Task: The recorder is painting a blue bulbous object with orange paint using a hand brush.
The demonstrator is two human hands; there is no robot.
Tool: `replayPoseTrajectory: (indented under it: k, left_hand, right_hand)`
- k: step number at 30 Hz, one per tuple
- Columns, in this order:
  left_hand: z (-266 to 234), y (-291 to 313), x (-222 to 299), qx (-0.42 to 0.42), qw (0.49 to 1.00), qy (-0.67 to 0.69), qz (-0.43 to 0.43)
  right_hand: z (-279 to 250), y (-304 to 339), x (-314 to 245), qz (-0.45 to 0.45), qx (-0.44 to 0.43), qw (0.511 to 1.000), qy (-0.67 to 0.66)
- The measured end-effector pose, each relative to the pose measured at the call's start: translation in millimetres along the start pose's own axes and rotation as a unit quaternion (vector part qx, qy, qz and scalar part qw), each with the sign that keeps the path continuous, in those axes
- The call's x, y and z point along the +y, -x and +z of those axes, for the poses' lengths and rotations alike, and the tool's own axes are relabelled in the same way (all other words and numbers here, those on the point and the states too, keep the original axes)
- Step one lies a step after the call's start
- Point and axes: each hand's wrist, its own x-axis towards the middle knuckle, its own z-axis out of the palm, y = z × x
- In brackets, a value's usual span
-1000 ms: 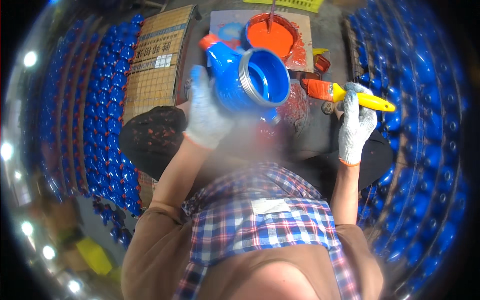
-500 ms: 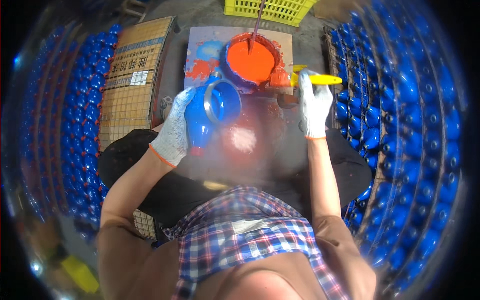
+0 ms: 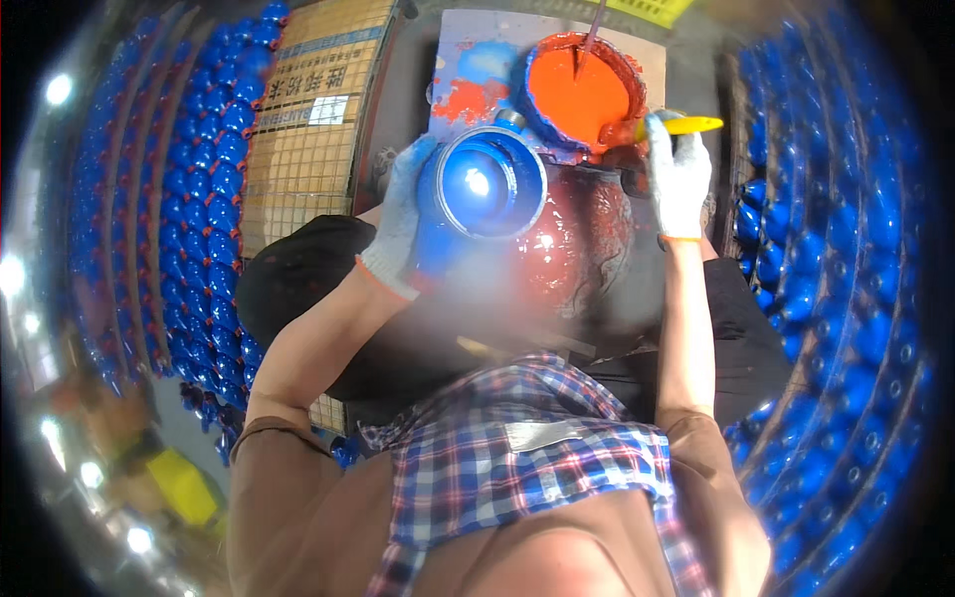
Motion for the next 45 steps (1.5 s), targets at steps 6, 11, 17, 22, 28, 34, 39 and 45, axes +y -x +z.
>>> replayPoseTrajectory:
  k: [6,11,17,22,28,34,39,45]
  left_hand:
    - [13,8,-9,-0.114,0.993,-0.021,0.011]
    - [19,16,-16,-0.128,0.861,-0.442,0.217]
    - [19,26,-28,-0.242,0.293,-0.729,0.569]
    - [24,23,-19,-0.405,-0.075,-0.71,0.571]
    - [20,6,-20,-0.469,-0.161,-0.677,0.544]
    - [30,19,-29,-0.439,-0.047,-0.717,0.539]
    - [20,15,-25,-0.371,0.118,-0.773,0.501]
    - [15,6,-48,-0.215,0.335,-0.709,0.582]
  right_hand:
    - [-14,11,48,0.095,0.056,0.987,-0.121]
    - [-42,41,46,0.249,0.023,0.869,-0.426]
    - [-71,68,-18,0.209,-0.017,0.87,-0.446]
    - [-67,52,-52,0.022,-0.078,0.985,-0.153]
    - [-39,40,-41,-0.06,-0.187,0.974,-0.113]
    - [-67,54,-78,-0.108,-0.144,0.979,-0.092]
    - [-74,63,-53,-0.476,0.069,0.864,0.152]
    - [-80,91,-70,-0.341,0.01,0.94,0.025]
